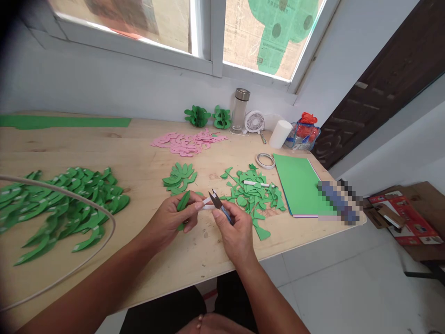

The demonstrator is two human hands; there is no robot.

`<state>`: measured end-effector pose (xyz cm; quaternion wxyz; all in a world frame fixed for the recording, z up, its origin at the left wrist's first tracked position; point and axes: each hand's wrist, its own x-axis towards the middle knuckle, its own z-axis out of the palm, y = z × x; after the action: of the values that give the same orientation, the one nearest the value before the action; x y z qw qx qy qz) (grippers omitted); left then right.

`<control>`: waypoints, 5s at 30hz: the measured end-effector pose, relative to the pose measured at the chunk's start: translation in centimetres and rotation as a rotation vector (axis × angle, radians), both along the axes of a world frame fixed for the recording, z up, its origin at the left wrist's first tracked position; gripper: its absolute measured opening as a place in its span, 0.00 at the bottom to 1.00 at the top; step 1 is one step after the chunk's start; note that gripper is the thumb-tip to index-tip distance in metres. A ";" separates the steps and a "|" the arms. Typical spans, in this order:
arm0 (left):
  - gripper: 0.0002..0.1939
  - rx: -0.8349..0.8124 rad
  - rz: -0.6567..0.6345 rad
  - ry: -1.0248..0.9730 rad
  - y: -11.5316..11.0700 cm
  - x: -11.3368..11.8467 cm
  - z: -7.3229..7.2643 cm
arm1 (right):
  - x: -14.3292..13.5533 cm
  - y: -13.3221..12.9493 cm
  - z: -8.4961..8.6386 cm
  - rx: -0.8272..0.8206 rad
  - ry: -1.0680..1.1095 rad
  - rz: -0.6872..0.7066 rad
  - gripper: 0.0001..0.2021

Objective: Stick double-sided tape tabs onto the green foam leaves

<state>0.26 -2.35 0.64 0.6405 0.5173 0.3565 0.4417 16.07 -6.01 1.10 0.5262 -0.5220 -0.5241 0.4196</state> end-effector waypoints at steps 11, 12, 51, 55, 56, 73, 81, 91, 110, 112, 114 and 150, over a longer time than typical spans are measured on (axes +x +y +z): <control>0.11 -0.004 -0.002 0.000 0.0 0.0 0.1 | -0.1 -0.1 0.0 0.013 -0.042 -0.034 0.14; 0.11 -0.004 0.000 0.002 -0.1 0.0 0.2 | -0.2 -0.1 0.0 0.013 -0.044 -0.042 0.14; 0.11 -0.004 0.009 0.036 0.0 0.0 0.2 | -0.3 -0.2 0.2 -0.044 -0.072 -0.001 0.16; 0.12 -0.009 0.020 0.040 -0.1 0.0 0.4 | -0.4 -0.2 0.1 -0.033 -0.075 -0.011 0.17; 0.12 -0.010 0.021 0.040 -0.1 0.1 0.4 | -0.4 -0.2 0.1 -0.033 -0.073 -0.011 0.17; 0.11 -0.017 0.016 0.027 -0.2 0.1 0.4 | -0.4 -0.4 0.5 -0.003 -0.107 -0.008 0.15; 0.10 -0.015 0.011 0.002 -0.1 0.0 0.2 | -0.4 -0.4 0.6 -0.021 -0.099 -0.009 0.14; 0.10 0.005 -0.016 0.003 0.0 -0.1 0.1 | -0.4 -0.2 0.3 -0.030 -0.129 -0.058 0.15; 0.10 0.021 -0.025 0.012 0.0 -0.1 0.0 | -0.6 0.0 -0.2 0.021 -0.209 -0.141 0.15; 0.09 0.019 -0.022 0.003 0.0 -0.1 0.1 | -0.6 0.0 -0.2 0.023 -0.209 -0.142 0.15; 0.09 0.019 -0.020 0.003 -0.1 -0.1 0.1 | -0.6 0.0 -0.1 0.026 -0.211 -0.154 0.15; 0.10 0.000 0.051 0.005 0.0 0.0 0.3 | -0.4 -0.4 0.6 -0.008 -0.193 -0.033 0.15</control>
<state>0.24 -2.38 0.97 0.6280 0.5091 0.3711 0.4569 15.67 -6.38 1.71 0.4779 -0.5708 -0.5619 0.3607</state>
